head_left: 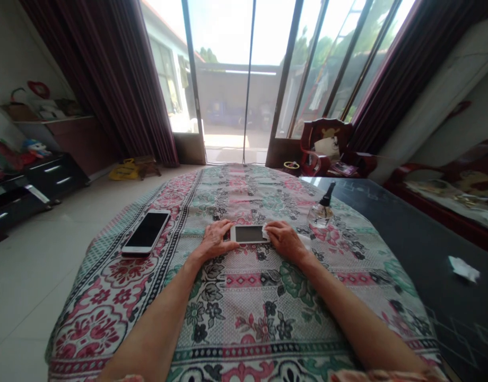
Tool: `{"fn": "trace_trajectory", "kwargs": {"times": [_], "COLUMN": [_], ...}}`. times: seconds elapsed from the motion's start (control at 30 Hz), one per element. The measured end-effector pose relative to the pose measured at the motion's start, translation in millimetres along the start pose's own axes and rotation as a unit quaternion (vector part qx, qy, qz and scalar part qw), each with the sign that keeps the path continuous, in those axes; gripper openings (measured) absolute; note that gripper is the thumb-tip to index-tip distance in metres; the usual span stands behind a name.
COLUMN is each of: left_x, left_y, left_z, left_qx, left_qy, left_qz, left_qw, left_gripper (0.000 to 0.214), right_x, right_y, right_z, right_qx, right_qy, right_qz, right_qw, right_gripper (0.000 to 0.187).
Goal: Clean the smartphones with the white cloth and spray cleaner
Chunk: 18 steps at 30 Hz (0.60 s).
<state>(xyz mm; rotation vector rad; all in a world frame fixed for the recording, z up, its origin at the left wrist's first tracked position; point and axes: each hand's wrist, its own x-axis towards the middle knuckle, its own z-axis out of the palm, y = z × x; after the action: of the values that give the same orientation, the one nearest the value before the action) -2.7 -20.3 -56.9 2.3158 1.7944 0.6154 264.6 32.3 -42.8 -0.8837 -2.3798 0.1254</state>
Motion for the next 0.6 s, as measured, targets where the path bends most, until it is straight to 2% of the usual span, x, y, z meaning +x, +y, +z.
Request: {"fn": "trace_trajectory", "kwargs": {"times": [0.13, 0.23, 0.37, 0.5, 0.6], "left_x": [0, -1, -1, -1, -1], "left_y": [1, 2, 3, 2, 1], "left_z": [-0.3, -1.4, -2.6, -1.9, -0.9], "left_qx": [-0.006, -0.007, -0.010, -0.014, -0.016], "left_qy": [0.006, 0.004, 0.002, 0.005, 0.006], "left_qz": [-0.003, -0.004, -0.001, -0.003, -0.004], "left_qw": [1.000, 1.000, 1.000, 1.000, 1.000], "left_gripper": [0.062, 0.062, 0.063, 0.062, 0.061], "right_x": [-18, -20, -3, 17, 20], "right_y": [-8, -9, -3, -1, -5], "right_z": [-5, -3, 4, 7, 7], "right_qx": [0.014, 0.017, -0.003, -0.042, -0.069], "right_qy": [0.008, 0.024, 0.025, -0.018, -0.039], "right_qz": [-0.008, 0.002, 0.027, 0.058, 0.073], "right_qw": [1.000, 1.000, 0.999, 0.997, 0.994], "right_gripper": [0.022, 0.022, 0.022, 0.022, 0.022]}}
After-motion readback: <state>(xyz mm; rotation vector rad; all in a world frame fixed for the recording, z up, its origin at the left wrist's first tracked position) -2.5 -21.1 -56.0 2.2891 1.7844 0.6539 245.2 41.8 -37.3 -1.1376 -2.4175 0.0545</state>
